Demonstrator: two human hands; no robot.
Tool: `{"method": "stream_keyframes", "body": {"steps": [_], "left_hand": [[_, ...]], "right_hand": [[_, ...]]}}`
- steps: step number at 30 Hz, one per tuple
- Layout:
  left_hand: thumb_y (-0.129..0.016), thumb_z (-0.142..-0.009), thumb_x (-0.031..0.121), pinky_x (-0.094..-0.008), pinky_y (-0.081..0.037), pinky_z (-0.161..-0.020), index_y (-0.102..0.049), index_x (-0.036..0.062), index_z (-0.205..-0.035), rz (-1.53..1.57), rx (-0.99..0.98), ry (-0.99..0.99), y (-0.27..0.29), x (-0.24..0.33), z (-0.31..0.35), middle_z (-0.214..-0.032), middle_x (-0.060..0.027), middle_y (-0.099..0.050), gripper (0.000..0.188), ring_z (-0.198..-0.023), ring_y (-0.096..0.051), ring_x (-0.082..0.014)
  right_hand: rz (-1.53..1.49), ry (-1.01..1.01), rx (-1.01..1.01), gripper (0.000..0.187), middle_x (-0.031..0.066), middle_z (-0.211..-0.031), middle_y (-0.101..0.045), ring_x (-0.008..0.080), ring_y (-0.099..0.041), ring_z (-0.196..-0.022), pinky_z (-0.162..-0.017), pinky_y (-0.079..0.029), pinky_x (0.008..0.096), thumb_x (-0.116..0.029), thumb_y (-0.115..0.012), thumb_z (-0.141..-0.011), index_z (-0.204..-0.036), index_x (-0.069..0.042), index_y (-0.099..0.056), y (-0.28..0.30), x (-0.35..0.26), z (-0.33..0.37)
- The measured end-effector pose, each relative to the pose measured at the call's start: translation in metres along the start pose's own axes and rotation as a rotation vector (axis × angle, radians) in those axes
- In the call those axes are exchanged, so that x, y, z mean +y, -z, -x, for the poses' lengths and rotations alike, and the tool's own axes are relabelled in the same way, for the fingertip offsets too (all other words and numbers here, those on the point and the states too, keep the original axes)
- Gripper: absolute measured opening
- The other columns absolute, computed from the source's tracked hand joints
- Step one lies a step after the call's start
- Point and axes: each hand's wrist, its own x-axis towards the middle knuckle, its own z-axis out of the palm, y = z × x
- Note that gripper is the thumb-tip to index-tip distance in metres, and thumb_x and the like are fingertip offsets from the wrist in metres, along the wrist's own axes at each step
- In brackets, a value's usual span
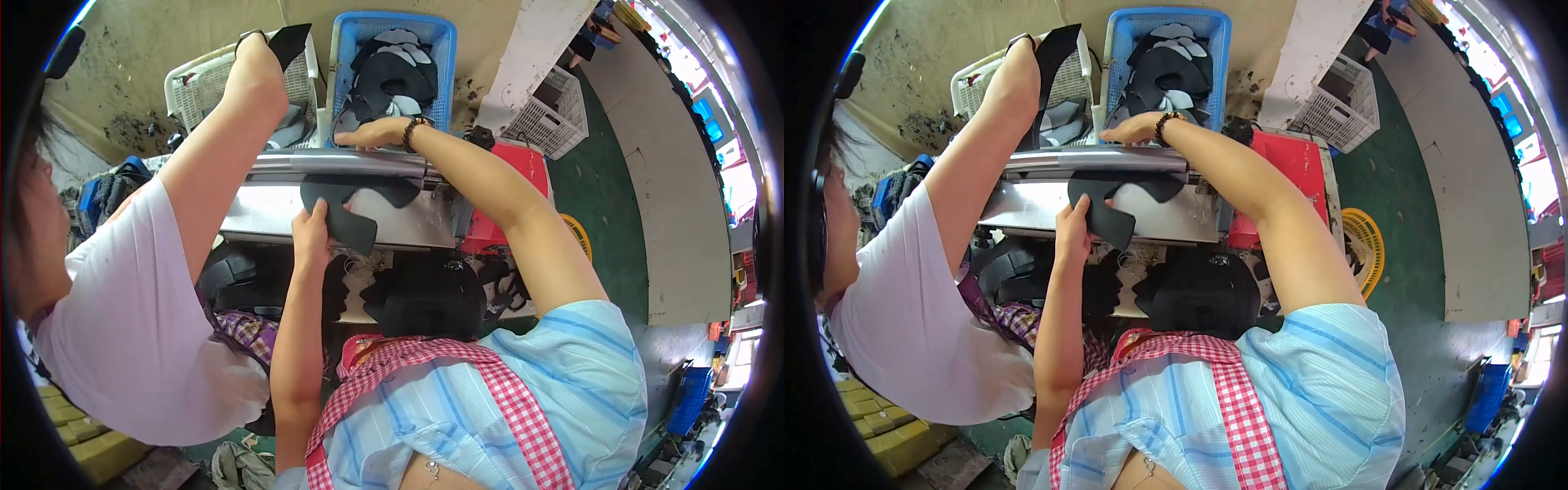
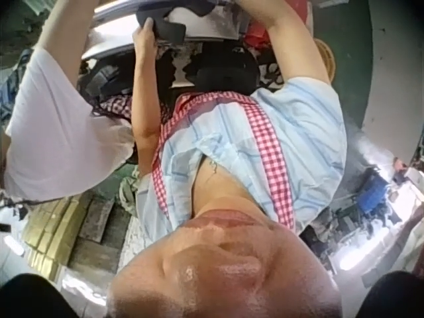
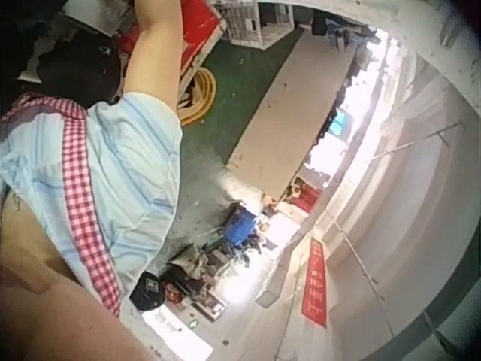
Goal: Feeding shoe components through a gluing machine to apply adhesive for assembly.
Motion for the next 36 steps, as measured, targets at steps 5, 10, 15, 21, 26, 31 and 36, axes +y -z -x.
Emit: {"method": "stream_keyframes", "body": {"steps": [5, 10, 15, 21, 26, 31, 36], "left_hand": [[-0.048, -0.091, 0.032, -0.0239, -0.045, -0.045, -0.052, -0.0026, -0.093, -0.208, -0.127, -0.142, 0.001, -0.001, 0.008, -0.077, -0.0126, -0.064, 0.035, -0.054, -0.059, -0.0171], [-0.048, -0.091, 0.038, -0.0269, -0.048, -0.067, -0.051, 0.0025, -0.109, 0.345, -0.168, -0.029, -0.02, 0.038, 0.041, -0.098, -0.0117, -0.06, 0.04, -0.081, -0.06, -0.0184], [-0.049, -0.09, 0.023, -0.0296, -0.05, -0.072, -0.05, 0.0023, -0.11, 0.322, -0.158, -0.276, 0.024, -0.007, 0.044, -0.098, -0.0074, -0.058, 0.028, -0.086, -0.059, -0.0167], [-0.049, -0.087, 0.011, -0.0344, -0.052, -0.075, -0.051, 0.0008, -0.108, 0.388, -0.266, 0.157, 0.058, -0.03, 0.071, -0.101, -0.0093, -0.06, 0.023, -0.089, -0.061, -0.0192], [-0.048, -0.089, 0.014, -0.0357, -0.051, -0.076, -0.052, 0.0002, -0.104, 0.269, -0.174, 0.197, 0.046, -0.029, 0.032, -0.095, -0.0075, -0.06, 0.02, -0.084, -0.06, -0.0181], [-0.05, -0.09, 0.023, -0.0272, -0.05, -0.059, -0.054, -0.0008, -0.097, 0.04, -0.028, 0.013, 0.035, -0.017, 0.005, -0.078, -0.0094, -0.061, 0.025, -0.064, -0.061, -0.0157], [-0.048, -0.092, 0.023, -0.0205, -0.046, -0.049, -0.054, -0.0009, -0.099, -0.068, -0.038, -0.044, 0.018, -0.015, 0.056, -0.076, -0.0111, -0.063, 0.026, -0.055, -0.06, -0.0131]], "right_hand": [[0.152, 0.102, 0.494, 0.049, 0.0213, -0.083, -0.062, 0.0331, -0.06, -0.079, -0.071, -0.047, 0.0392, -0.047, -0.053, -0.071, -0.081, 0.0, -0.065, 0.012, 0.05, -0.003], [0.451, 0.606, 0.936, 0.017, 0.0166, -0.066, -0.059, 0.0329, -0.06, -0.062, -0.057, -0.047, 0.0438, -0.018, -0.057, -0.059, -0.068, -0.004, -0.059, -0.035, -0.032, 0.047], [0.827, 0.639, 0.738, 0.016, 0.0158, -0.078, -0.06, 0.0282, -0.061, -0.078, -0.066, -0.046, 0.0409, -0.02, -0.06, -0.069, -0.074, -0.005, -0.057, -0.116, -0.071, 0.128], [0.306, 0.598, 0.598, 0.04, 0.0165, -0.098, -0.061, 0.0318, -0.058, -0.091, -0.081, -0.044, 0.0406, -0.039, -0.056, -0.078, -0.095, -0.003, -0.062, -0.001, -0.031, 0.108], [0.342, 0.172, 0.064, 0.073, 0.0162, -0.096, -0.062, 0.0276, -0.057, -0.089, -0.079, -0.043, 0.0378, -0.064, -0.037, -0.084, -0.107, 0.002, -0.059, 0.012, 0.002, -0.006], [0.088, 0.011, -0.12, 0.086, 0.0121, -0.106, -0.059, 0.0223, -0.054, -0.097, -0.075, -0.043, 0.0362, -0.076, -0.036, -0.074, -0.105, 0.0, -0.062, -0.006, 0.01, -0.06], [0.065, 0.2, -0.06, 0.027, 0.0043, -0.073, -0.059, 0.013, -0.054, -0.068, -0.061, -0.045, 0.0278, -0.023, -0.07, -0.07, -0.082, 0.0, -0.063, 0.049, 0.01, -0.046]]}}
